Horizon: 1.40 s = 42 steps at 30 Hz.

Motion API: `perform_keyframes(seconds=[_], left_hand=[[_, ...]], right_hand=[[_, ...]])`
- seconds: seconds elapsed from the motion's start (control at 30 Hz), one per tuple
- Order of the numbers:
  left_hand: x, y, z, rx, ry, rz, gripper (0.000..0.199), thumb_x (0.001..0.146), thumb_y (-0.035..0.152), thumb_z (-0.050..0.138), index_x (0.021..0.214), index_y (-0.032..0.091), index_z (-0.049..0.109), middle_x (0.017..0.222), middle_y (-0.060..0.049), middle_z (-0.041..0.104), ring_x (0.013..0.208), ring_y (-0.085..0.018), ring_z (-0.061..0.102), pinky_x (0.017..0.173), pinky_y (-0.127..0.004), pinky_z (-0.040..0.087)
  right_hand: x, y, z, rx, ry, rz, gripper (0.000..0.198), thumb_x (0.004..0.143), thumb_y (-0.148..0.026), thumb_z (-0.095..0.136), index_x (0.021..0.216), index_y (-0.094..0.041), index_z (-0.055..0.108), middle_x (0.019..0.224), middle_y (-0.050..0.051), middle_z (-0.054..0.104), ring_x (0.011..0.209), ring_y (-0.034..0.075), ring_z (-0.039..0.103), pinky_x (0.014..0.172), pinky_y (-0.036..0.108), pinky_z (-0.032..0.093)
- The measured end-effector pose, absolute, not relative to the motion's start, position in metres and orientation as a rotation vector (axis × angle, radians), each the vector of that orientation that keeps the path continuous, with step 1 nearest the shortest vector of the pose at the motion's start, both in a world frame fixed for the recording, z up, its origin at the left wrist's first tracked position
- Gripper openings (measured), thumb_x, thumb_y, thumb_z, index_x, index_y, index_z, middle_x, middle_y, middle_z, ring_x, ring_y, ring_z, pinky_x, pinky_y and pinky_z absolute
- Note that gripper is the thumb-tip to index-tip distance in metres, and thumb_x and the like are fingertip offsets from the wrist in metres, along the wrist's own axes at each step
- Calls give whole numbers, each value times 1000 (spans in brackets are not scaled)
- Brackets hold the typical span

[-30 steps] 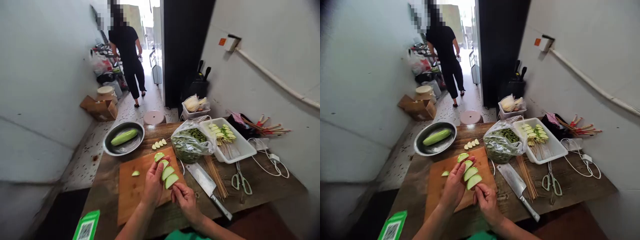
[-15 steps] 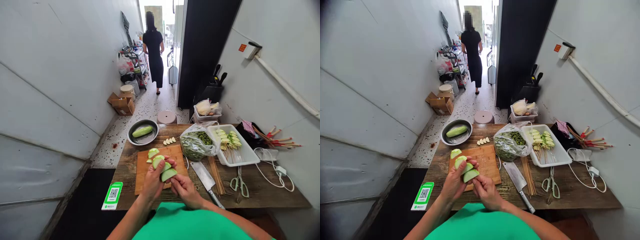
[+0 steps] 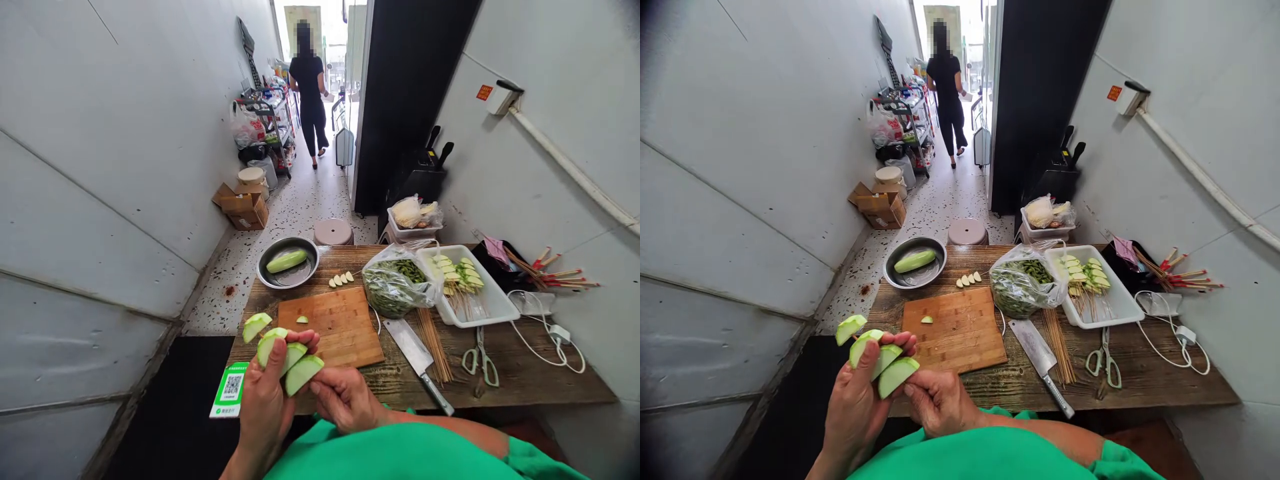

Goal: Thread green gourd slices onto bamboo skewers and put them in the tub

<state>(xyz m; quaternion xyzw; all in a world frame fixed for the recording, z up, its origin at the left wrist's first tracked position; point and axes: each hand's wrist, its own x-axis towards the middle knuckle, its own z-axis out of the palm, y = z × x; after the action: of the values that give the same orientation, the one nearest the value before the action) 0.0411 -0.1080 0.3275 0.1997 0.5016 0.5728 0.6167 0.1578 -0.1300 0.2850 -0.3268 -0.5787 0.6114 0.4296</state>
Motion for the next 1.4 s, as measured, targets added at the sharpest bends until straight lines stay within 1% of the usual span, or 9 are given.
perform_keyframes(seconds=[0.17, 0.33, 0.5, 0.67, 0.8, 0.9, 1.0, 1.17, 1.4], left_hand=[[35, -109, 333, 414, 1152, 1317, 31, 64, 38, 70, 78, 12, 63, 83, -9, 69, 82, -22, 64, 75, -32, 52], [31, -109, 334, 413, 1124, 1286, 27, 68, 36, 67, 79, 11, 63, 83, -10, 69, 81, -22, 65, 76, -34, 51], [22, -107, 334, 467, 1082, 1253, 26, 71, 35, 65, 81, 11, 64, 86, -10, 69, 82, -22, 64, 81, -36, 49], [11, -100, 336, 483, 1080, 1217, 27, 71, 36, 65, 82, 11, 64, 91, -12, 68, 84, -23, 63, 78, -36, 50], [6, -93, 341, 447, 1014, 1175, 36, 69, 37, 67, 94, 12, 63, 101, -13, 65, 88, -25, 62, 79, -39, 50], [6, -88, 343, 431, 932, 1155, 46, 67, 37, 69, 104, 13, 60, 109, -15, 62, 96, -27, 60, 73, -34, 51], [7, -84, 339, 425, 952, 1077, 46, 66, 29, 71, 108, 15, 59, 105, -13, 64, 98, -26, 59, 65, -26, 50], [10, -81, 330, 456, 1019, 1019, 33, 69, 26, 68, 97, 11, 62, 95, -13, 67, 92, -23, 61, 74, -27, 49], [-1, -74, 332, 459, 1088, 1042, 28, 68, 28, 69, 89, 11, 61, 89, -11, 68, 85, -22, 63, 71, -28, 50]], right_hand=[[150, -133, 289, -819, -1412, 1561, 41, 87, -47, 39, 74, -13, 58, 47, -5, 35, 41, 5, 28, 40, 18, 26], [145, -136, 291, -842, -1367, 1590, 39, 87, -45, 40, 78, -13, 60, 47, -6, 30, 40, 5, 27, 40, 19, 25], [140, -137, 289, -853, -1323, 1650, 38, 87, -45, 41, 80, -13, 60, 48, -7, 29, 39, 4, 25, 38, 19, 20], [134, -135, 283, -831, -1243, 1728, 37, 86, -46, 43, 80, -13, 59, 46, -8, 26, 38, 3, 21, 37, 19, 16], [130, -127, 275, -863, -1212, 1672, 36, 86, -45, 44, 79, -13, 58, 46, -8, 28, 38, 4, 23, 38, 19, 17], [129, -119, 272, -931, -1201, 1616, 36, 85, -46, 44, 78, -13, 56, 45, -8, 30, 38, 4, 25, 38, 19, 18], [127, -111, 272, -960, -1209, 1605, 35, 86, -47, 43, 77, -14, 54, 45, -8, 32, 39, 4, 26, 38, 19, 19], [118, -107, 274, -902, -1193, 1643, 35, 86, -46, 43, 71, -16, 49, 44, -8, 32, 38, 4, 25, 38, 20, 19], [97, -109, 274, -928, -1142, 1605, 35, 86, -47, 42, 74, -15, 51, 43, -10, 29, 36, 4, 23, 37, 19, 18]])
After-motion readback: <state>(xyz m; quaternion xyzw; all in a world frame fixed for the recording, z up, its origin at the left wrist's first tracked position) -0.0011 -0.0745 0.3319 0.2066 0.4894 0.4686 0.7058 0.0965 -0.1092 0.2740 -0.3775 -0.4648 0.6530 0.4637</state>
